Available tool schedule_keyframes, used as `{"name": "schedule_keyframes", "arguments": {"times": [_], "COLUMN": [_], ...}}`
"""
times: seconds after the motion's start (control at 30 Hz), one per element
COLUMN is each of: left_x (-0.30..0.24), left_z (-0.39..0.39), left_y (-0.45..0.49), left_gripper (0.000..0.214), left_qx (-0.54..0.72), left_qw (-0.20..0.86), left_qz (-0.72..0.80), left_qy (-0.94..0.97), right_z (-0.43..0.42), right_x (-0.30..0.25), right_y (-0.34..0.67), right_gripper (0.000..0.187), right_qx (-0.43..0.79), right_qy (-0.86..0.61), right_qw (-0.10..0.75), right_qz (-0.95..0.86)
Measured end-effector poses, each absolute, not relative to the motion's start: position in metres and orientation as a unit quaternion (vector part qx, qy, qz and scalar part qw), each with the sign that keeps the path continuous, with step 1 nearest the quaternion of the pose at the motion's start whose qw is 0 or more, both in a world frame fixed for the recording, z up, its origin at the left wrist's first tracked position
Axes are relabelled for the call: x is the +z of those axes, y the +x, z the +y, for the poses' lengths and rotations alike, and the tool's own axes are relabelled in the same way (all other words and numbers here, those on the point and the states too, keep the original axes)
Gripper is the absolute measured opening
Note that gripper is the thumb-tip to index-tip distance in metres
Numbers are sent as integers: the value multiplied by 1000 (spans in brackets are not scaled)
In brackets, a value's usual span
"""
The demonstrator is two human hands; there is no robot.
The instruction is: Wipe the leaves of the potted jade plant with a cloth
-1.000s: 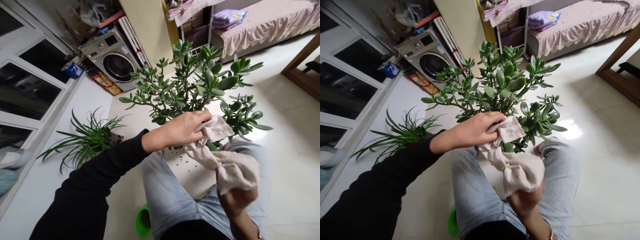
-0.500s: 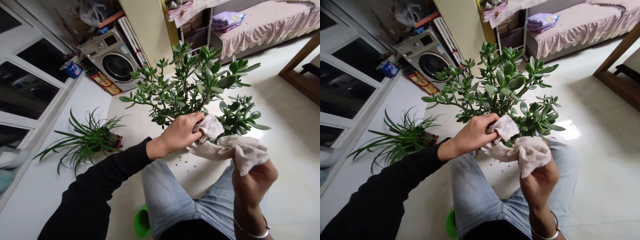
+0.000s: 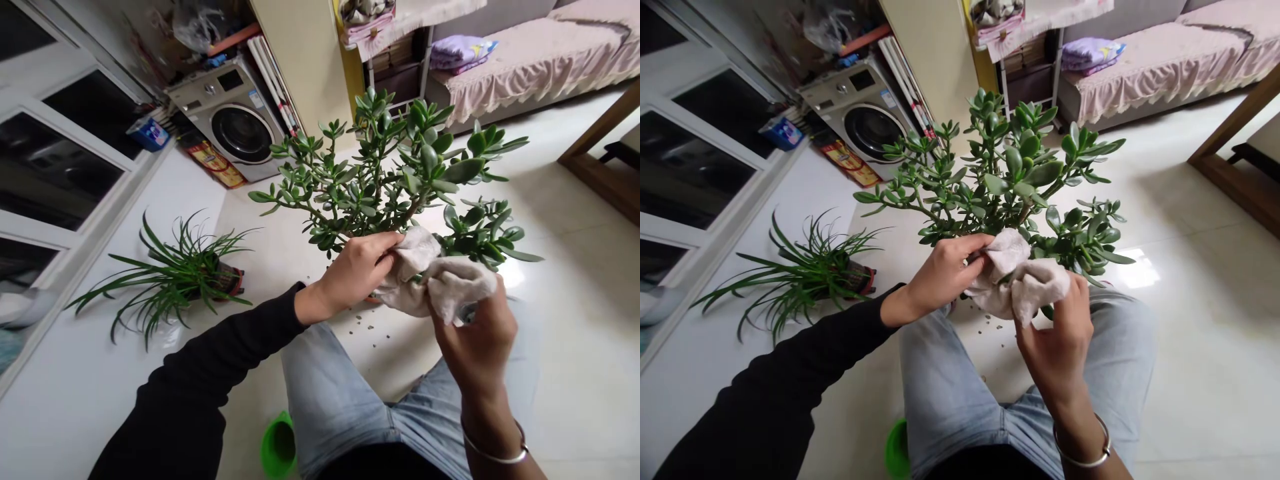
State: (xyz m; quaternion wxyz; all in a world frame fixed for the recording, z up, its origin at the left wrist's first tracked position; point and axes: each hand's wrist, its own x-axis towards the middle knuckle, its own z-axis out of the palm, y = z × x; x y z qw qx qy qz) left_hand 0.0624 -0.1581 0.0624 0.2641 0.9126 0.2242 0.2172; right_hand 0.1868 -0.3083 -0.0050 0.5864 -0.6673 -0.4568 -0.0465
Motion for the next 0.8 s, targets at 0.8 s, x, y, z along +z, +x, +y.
{"name": "schedule_keyframes", "arguments": {"times": [0.8], "left_x": [47], "left_z": [-169], "left_y": [48], "left_gripper": [12], "left_qx": [362], "left_qw": [338], "left_qz": [236], "left_qy": [836], "right_z": [-328], "right_x": [-12], "right_y": [183], "right_gripper": [32], "right_qx": [-17], "right_qy": [-668], "right_qw": [624], "right_qz": [-406]}}
